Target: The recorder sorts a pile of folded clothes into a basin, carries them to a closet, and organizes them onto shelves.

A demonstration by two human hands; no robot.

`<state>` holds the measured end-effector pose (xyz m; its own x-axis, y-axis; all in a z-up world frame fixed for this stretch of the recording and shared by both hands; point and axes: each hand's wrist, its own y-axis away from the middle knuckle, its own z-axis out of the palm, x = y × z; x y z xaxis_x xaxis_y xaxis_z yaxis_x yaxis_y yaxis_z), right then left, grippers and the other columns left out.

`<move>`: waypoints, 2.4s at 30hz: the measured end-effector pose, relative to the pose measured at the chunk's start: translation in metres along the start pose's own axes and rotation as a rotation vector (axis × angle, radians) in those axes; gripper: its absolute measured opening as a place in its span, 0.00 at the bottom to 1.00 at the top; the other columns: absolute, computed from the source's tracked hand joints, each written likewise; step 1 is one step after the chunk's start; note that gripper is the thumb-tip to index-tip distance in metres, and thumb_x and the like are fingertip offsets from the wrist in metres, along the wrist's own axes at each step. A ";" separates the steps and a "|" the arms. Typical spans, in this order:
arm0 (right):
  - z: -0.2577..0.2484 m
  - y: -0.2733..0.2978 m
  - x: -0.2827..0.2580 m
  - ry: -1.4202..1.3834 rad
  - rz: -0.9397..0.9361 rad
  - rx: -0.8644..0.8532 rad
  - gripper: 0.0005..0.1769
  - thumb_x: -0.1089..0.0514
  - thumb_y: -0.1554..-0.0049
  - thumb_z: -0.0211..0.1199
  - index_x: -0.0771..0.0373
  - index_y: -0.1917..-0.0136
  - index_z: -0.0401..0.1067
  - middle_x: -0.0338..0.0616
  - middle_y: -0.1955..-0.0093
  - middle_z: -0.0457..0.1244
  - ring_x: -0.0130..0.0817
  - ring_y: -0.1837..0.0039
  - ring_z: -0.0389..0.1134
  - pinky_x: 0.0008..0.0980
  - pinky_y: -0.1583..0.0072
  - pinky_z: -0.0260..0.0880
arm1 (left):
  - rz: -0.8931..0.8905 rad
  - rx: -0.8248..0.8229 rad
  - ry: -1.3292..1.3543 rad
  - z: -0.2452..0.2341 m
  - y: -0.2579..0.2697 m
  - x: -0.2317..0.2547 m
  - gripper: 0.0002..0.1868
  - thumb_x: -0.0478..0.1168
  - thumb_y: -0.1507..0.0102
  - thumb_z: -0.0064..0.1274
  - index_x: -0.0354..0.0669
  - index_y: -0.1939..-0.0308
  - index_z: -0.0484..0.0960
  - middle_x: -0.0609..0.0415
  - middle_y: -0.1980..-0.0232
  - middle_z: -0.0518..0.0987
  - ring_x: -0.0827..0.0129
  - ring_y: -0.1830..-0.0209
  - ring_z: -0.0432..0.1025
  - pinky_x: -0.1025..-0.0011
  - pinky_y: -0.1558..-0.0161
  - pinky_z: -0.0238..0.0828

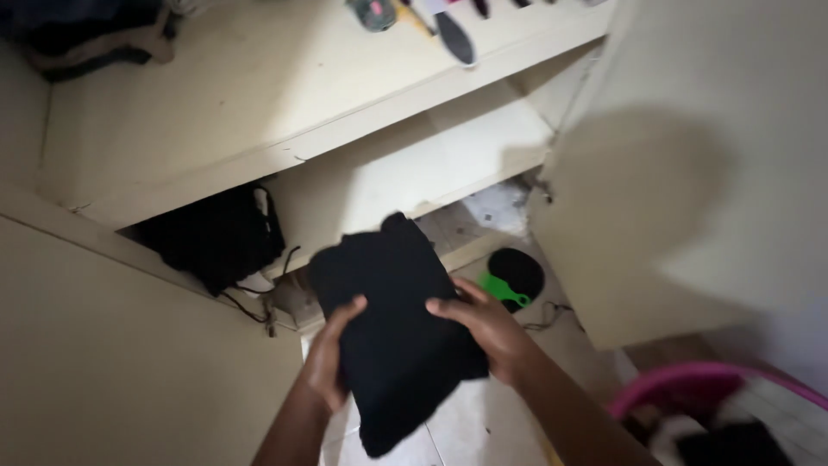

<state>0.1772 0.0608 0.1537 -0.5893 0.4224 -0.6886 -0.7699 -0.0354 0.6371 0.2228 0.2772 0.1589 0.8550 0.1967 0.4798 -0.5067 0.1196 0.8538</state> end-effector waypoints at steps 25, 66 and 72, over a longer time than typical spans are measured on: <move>0.072 -0.345 0.016 0.951 -0.806 0.376 0.36 0.56 0.44 0.67 0.57 0.25 0.62 0.60 0.35 0.64 0.58 0.34 0.66 0.48 0.34 0.65 | 0.966 0.242 -0.946 -0.078 -0.291 0.130 0.52 0.43 0.37 0.59 0.43 0.20 0.40 0.37 0.20 0.53 0.47 0.21 0.52 0.58 0.26 0.51; -0.267 0.319 0.186 1.039 -0.533 1.102 0.25 0.60 0.50 0.67 0.61 0.38 0.73 0.49 0.40 0.68 0.47 0.38 0.69 0.41 0.38 0.69 | 0.606 -0.496 -0.818 0.190 0.088 -0.379 0.24 0.36 0.36 0.54 0.42 0.36 0.71 0.47 0.37 0.77 0.65 0.39 0.74 0.67 0.42 0.72; -0.265 0.314 0.192 1.289 -0.588 0.935 0.46 0.48 0.64 0.78 0.63 0.34 0.68 0.60 0.31 0.60 0.59 0.30 0.60 0.51 0.34 0.59 | 0.615 -0.394 -0.729 0.233 0.084 -0.398 0.26 0.38 0.38 0.54 0.36 0.37 0.68 0.48 0.46 0.80 0.66 0.52 0.79 0.69 0.49 0.76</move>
<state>-0.2429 -0.1091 0.1301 -0.4623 -0.7905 -0.4018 -0.8217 0.5522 -0.1410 -0.1348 -0.0181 0.0868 0.2287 -0.2902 0.9292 -0.7673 0.5337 0.3555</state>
